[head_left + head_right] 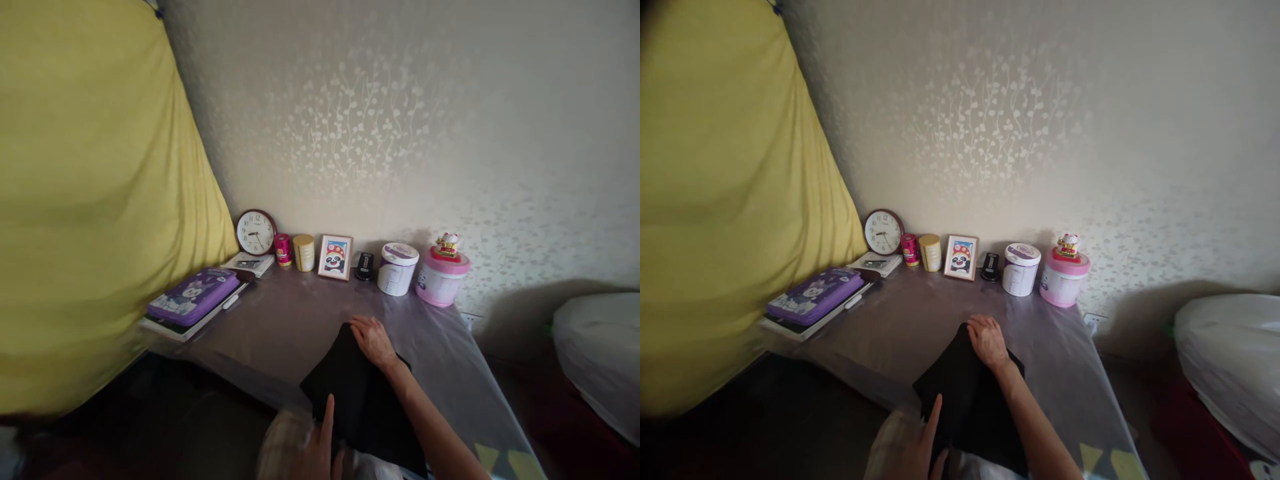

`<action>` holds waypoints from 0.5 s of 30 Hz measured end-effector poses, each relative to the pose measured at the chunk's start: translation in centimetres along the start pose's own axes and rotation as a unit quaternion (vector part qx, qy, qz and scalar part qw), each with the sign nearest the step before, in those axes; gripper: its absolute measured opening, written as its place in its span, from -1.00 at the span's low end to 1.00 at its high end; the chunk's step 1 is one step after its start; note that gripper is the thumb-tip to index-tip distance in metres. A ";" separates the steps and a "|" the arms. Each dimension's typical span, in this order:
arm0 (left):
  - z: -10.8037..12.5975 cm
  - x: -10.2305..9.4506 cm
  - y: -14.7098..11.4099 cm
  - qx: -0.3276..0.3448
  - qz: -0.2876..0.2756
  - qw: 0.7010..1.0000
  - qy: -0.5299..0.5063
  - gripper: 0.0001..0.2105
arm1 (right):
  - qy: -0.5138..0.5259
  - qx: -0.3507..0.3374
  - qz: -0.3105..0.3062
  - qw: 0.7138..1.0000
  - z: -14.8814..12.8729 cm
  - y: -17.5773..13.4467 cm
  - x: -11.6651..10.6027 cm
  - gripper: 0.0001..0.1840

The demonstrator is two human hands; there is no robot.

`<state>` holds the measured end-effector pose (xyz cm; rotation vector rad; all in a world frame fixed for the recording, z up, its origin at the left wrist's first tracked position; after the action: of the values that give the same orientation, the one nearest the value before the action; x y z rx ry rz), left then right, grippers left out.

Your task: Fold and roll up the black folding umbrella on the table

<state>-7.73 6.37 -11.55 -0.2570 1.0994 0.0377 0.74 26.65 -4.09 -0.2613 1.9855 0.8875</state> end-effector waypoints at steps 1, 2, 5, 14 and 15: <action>0.0 0.0 0.0 -0.003 -0.001 1.000 -0.003 -0.32 | 0.007 0.031 0.006 0.999 1.2 0.0 -0.3 -0.70; -0.1 0.2 0.1 -0.005 -0.004 1.000 -0.006 -0.32 | 0.023 0.063 0.013 0.998 2.4 -0.2 -0.6 -0.69; -0.2 0.4 0.0 -0.005 0.001 1.000 -0.016 -0.35 | 0.095 0.158 0.050 0.982 6.1 -2.2 -2.2 -0.66; 0.8 -1.1 -1.2 0.033 0.020 0.999 -0.003 -0.43 | 0.205 0.228 0.041 0.951 6.0 -10.1 -5.2 -0.67; 0.9 -1.1 -1.2 0.033 0.018 0.999 -0.001 -0.43 | 0.207 0.191 0.008 0.960 4.7 -10.2 -4.7 -0.69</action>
<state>-7.29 5.54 -9.97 -0.1784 1.1020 0.0335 11.54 21.74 -6.68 -0.2199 2.5006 0.4637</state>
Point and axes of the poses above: each hand's wrist, its own y-axis towards the middle knuckle, its own x-axis out of the palm, z = x × y, the point moved 7 cm from there along y, towards the middle knuckle, and after that the axes turned 2 degrees about z, right-handed, at the moved point
